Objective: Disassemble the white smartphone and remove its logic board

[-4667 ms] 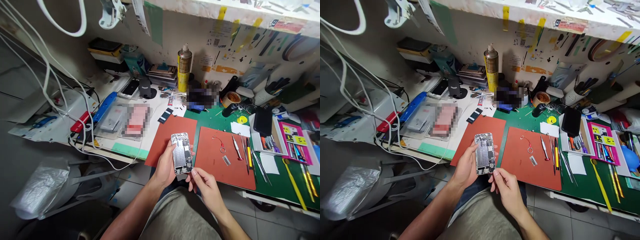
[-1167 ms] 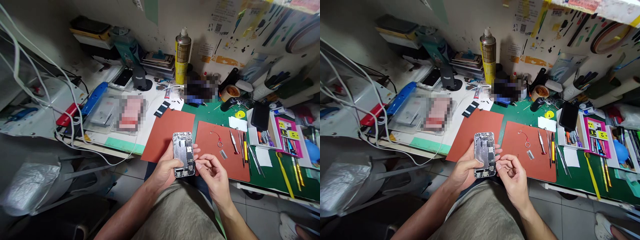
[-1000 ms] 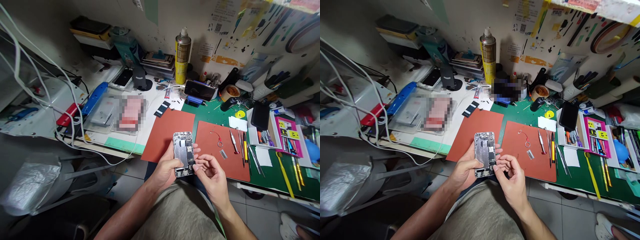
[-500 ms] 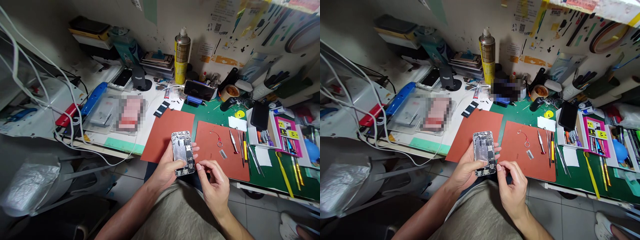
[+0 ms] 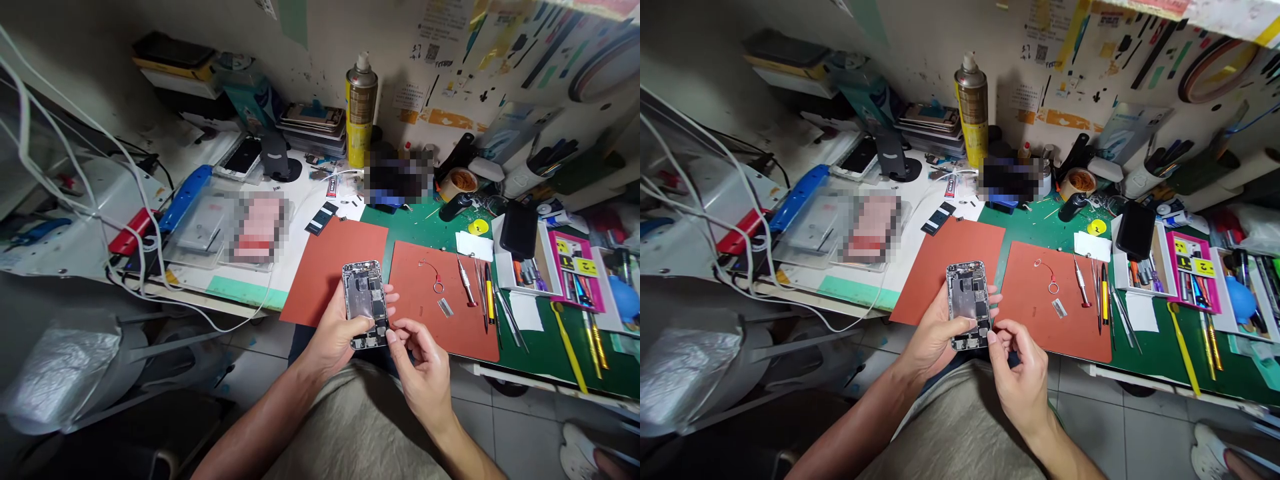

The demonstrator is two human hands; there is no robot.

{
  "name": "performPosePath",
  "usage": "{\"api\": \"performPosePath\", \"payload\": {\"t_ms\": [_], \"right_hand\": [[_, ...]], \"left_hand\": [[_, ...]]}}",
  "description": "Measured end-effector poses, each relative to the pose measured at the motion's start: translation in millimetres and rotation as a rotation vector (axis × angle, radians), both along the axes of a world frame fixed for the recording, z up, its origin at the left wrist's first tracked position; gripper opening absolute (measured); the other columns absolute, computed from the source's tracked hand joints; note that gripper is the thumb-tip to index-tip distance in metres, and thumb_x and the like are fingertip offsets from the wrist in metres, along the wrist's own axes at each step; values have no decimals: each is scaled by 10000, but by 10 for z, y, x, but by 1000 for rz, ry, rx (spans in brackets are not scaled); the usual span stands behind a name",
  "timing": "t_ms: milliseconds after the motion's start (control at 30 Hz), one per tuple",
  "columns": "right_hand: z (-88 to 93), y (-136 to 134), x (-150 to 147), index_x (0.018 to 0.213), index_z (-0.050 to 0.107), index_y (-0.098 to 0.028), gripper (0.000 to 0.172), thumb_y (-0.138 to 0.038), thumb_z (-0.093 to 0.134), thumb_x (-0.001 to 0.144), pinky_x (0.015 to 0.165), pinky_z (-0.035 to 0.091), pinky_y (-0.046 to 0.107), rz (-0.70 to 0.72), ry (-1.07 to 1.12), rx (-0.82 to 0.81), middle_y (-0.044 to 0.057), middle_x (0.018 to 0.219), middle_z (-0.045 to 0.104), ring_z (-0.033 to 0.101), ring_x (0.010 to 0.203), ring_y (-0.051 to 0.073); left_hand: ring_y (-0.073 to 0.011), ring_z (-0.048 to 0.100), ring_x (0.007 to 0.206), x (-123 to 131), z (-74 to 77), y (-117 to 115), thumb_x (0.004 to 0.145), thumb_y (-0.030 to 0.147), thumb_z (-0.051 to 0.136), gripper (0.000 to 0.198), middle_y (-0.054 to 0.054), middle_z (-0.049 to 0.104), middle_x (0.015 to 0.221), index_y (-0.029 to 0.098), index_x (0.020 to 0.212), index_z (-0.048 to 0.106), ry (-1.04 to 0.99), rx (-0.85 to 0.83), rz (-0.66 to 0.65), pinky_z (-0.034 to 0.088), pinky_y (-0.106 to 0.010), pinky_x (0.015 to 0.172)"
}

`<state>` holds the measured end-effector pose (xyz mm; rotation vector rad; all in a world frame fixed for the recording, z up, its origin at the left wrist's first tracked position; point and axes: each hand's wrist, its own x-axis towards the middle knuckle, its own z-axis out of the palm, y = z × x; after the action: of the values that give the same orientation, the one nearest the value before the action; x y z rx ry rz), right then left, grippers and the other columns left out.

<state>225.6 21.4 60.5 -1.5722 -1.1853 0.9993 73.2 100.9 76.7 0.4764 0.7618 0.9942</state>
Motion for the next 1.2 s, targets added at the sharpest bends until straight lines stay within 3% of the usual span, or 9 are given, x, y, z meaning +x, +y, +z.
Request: {"api": "performPosePath", "payload": {"t_ms": [300, 533, 867, 1200], "right_hand": [[15, 30, -3, 1150, 693, -208, 266, -445, 686, 1029, 644, 552, 245, 16, 105, -81, 12, 811, 684, 630, 691, 145], [19, 29, 6, 1128, 721, -206, 290, -474, 683, 1027, 645, 579, 262, 36, 130, -108, 21, 815, 706, 669, 686, 161], [-43, -8, 17, 1125, 737, -215, 248, -438, 696, 1024, 638, 582, 249, 50, 149, -100, 18, 819, 715, 678, 669, 154], [-75, -20, 32, 1123, 757, -212, 302, -487, 709, 1007, 625, 580, 268, 41, 136, -133, 29, 796, 729, 683, 660, 175]], "left_hand": [[-372, 686, 1338, -5, 30, 8, 745, 16, 734, 707, -133, 728, 1403, 219, 1397, 550, -15, -14, -10, 570, -579, 1142], [-361, 695, 1325, -12, 51, -7, 743, 38, 731, 681, -131, 743, 1370, 217, 1380, 566, 25, 19, -11, 567, -563, 1132], [-352, 717, 1296, -26, 25, -28, 867, 186, 801, 535, -150, 747, 1368, 207, 1353, 581, 26, 66, -28, 565, -533, 1120], [-358, 722, 1286, -15, 22, -25, 892, 264, 852, 556, -166, 742, 1367, 210, 1370, 573, 67, 37, -32, 556, -545, 1125]]}}
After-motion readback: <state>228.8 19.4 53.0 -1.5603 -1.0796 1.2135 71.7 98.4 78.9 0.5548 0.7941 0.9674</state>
